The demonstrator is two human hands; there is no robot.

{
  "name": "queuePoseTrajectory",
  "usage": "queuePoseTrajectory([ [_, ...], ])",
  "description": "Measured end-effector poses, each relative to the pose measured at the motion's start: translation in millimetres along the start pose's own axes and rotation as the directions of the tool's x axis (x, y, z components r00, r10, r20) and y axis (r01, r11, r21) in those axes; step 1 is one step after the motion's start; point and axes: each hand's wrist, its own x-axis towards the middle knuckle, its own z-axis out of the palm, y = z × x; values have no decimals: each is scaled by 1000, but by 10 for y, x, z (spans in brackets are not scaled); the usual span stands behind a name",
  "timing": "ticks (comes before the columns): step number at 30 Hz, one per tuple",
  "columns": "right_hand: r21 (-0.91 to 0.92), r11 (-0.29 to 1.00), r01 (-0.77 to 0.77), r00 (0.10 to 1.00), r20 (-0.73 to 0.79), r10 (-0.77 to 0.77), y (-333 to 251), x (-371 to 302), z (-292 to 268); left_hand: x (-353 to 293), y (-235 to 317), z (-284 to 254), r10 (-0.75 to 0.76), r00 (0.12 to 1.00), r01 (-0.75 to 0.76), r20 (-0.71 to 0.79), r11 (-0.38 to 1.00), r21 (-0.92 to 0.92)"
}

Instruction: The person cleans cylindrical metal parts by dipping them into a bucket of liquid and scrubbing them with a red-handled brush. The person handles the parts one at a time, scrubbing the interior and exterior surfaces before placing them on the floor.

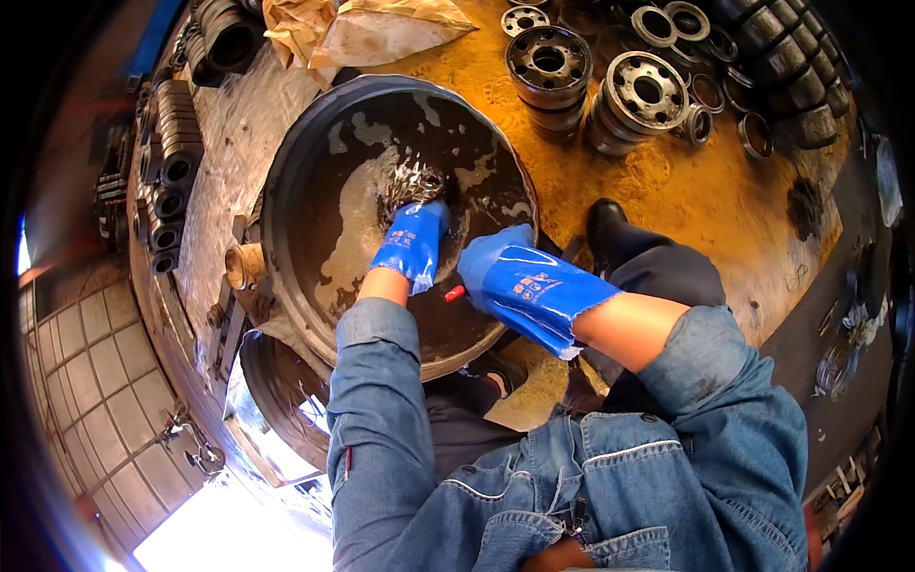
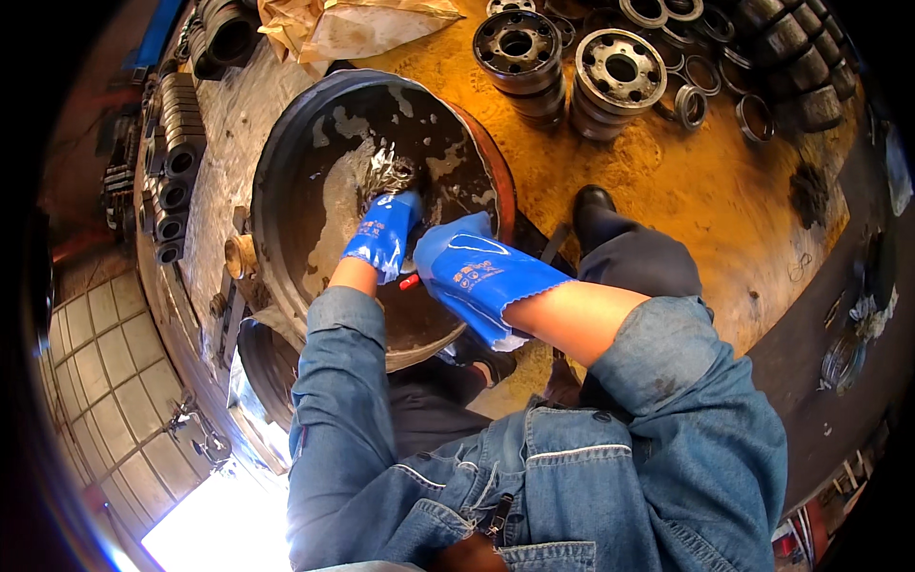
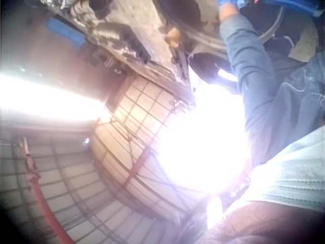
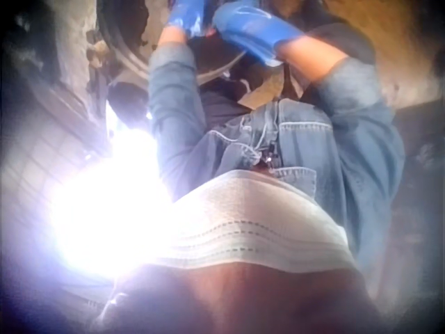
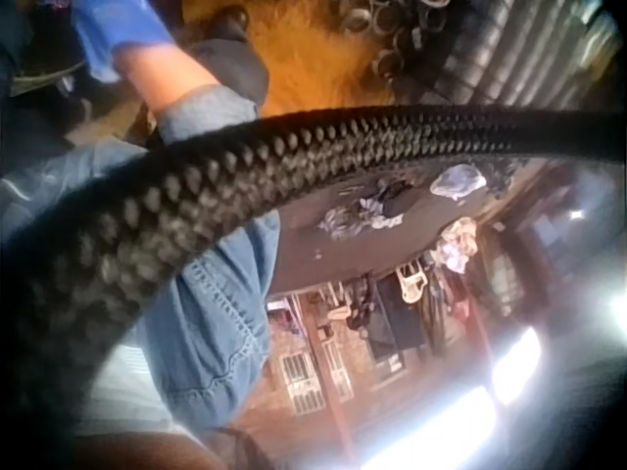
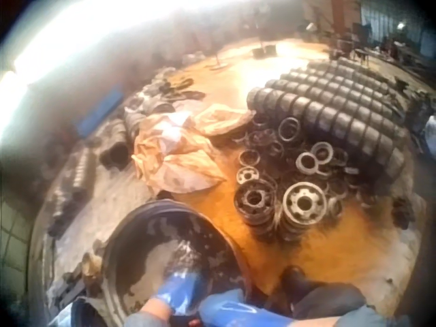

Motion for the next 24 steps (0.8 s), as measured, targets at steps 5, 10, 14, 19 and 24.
queuePoseTrajectory([
  [5, 43, 998, 36, 999, 9, -36, 34, 28, 29, 68, 66, -340, 85, 993, -71, -84, 986, 149],
  [10, 50, 998, 27, 1000, -1, -27, 52, -34, 18, 684, -322, -323, -26, 930, 55, -366, 996, 70],
  [14, 52, 998, 44, 999, -11, -43, 96, -109, -19, 1247, -551, -307, -235, 939, 260, -250, 963, 70],
  [19, 81, 995, 61, 998, -20, -60, 100, -43, 62, 1497, -687, -414, -447, 894, 443, 14, 890, 113],
  [24, 90, 993, 77, 996, -58, -72, 51, -36, 103, 1748, -1333, -156, -379, 925, 354, 21, 881, 314],
])
